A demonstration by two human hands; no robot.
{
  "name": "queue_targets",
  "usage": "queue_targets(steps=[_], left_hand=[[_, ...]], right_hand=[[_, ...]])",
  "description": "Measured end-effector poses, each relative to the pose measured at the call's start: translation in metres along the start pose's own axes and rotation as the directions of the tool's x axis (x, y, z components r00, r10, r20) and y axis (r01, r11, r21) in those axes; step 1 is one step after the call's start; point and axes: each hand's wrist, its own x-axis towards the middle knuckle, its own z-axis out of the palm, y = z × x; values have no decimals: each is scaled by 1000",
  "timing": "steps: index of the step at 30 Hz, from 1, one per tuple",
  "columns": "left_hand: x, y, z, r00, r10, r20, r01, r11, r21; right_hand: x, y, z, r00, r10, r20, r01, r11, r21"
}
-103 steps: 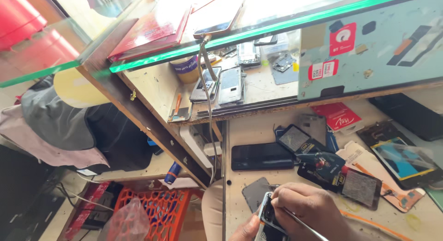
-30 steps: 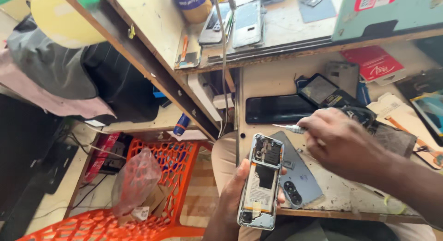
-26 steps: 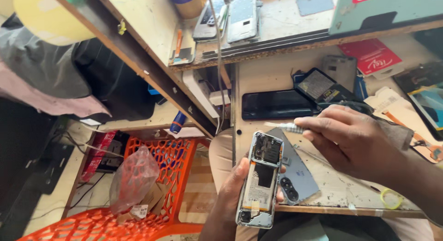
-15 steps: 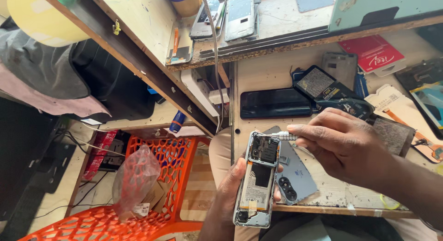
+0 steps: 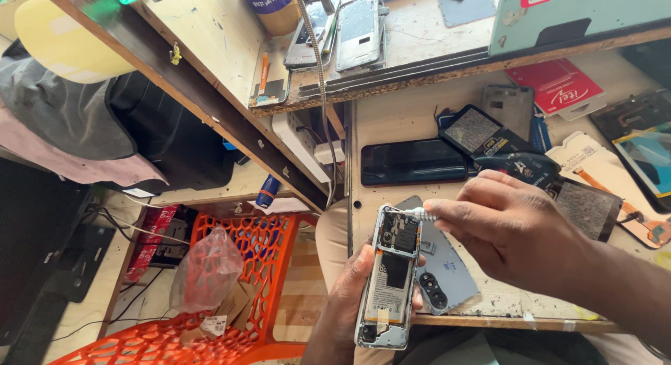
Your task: The person uses a screwdriver to remove screws from a smartphone's internal frame and then uses a metal spudger to pry and separate the phone's back cover from the chassis. The person continues to work on the internal components of the device.
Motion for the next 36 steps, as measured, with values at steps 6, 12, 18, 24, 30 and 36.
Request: queue_targets(steps=[6,12,18,24,30,36], left_hand=[[1,4,0,998,-52,-35,54,997,62],[-1,5,4,999,-26,-32,27,999,45],[-4,4,6,988,-92,-123,95,995,18],[-3,3,4,997,-52,-55,53,998,31],[0,6,1,995,-91,-39,92,996,1],[-5,6,8,993,-68,-95,73,997,40]], right_hand=[[11,-13,-1,998,-69,8,69,997,-22],[14,-20,7,994,-105,17,105,994,-21],[3,-15,9,994,-57,94,55,998,18],[6,-13,12,990,-49,135,46,999,23],[19,-22,7,997,63,54,-62,998,-18],[17,-30,2,988,-143,-57,145,989,28]])
